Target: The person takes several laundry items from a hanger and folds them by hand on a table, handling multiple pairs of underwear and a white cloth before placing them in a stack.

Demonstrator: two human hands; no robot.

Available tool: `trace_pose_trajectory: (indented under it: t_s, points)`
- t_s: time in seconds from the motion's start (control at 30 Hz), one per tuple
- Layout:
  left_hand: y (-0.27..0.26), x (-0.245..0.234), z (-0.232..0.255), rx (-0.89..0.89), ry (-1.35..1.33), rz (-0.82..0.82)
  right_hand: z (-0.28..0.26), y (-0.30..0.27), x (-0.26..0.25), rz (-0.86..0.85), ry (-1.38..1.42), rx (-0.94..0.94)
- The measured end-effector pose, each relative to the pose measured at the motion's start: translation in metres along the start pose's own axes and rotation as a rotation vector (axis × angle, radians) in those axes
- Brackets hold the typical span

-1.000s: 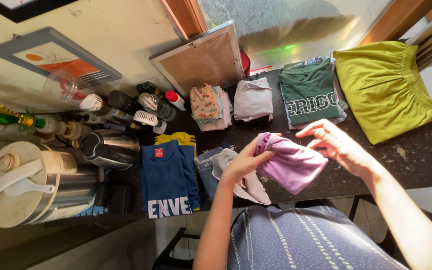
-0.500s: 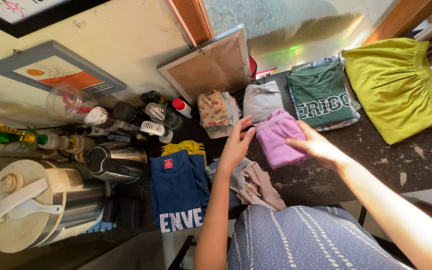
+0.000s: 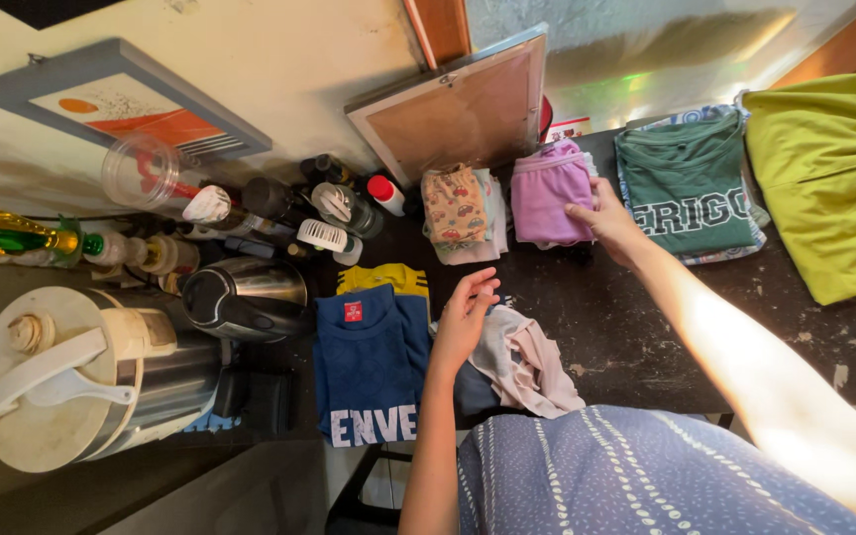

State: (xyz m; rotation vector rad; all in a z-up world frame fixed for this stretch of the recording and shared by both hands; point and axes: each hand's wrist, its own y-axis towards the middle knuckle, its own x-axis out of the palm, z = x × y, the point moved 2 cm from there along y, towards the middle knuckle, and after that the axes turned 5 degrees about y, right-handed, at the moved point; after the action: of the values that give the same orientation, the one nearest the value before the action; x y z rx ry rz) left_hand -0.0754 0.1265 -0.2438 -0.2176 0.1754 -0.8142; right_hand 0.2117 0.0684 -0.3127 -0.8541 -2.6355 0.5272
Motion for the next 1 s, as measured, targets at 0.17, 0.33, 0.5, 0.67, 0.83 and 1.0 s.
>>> trace_pose_trajectory:
  t_s: [0.17,0.33,0.5,0.67,0.83,1.0]
  points:
    - [-0.004,-0.006,-0.003,-0.026,0.059,0.034,-0.023,-0.027,0.017,0.153,-0.333,-0.187]
    - [-0.013,-0.004,0.006,-0.059,0.193,0.083,-0.052,-0.072,0.045,0.123,-1.131,-0.725]
    - [-0.037,-0.008,0.004,-0.003,0.750,0.153,-0.054,-0.076,0.046,-0.021,-1.392,-0.650]
    - [-0.049,-0.002,-0.048,-0.178,0.925,0.144,-0.058,-0.108,0.047,0.015,-1.261,-0.736]
    - [-0.052,0.003,-0.053,0.023,0.660,0.118,-0.035,-0.155,0.037,-0.396,-0.979,-0.327]
    - [-0.044,0.033,-0.002,-0.075,-0.106,-0.035,-0.016,-0.210,0.028,-0.565,-0.563,0.014]
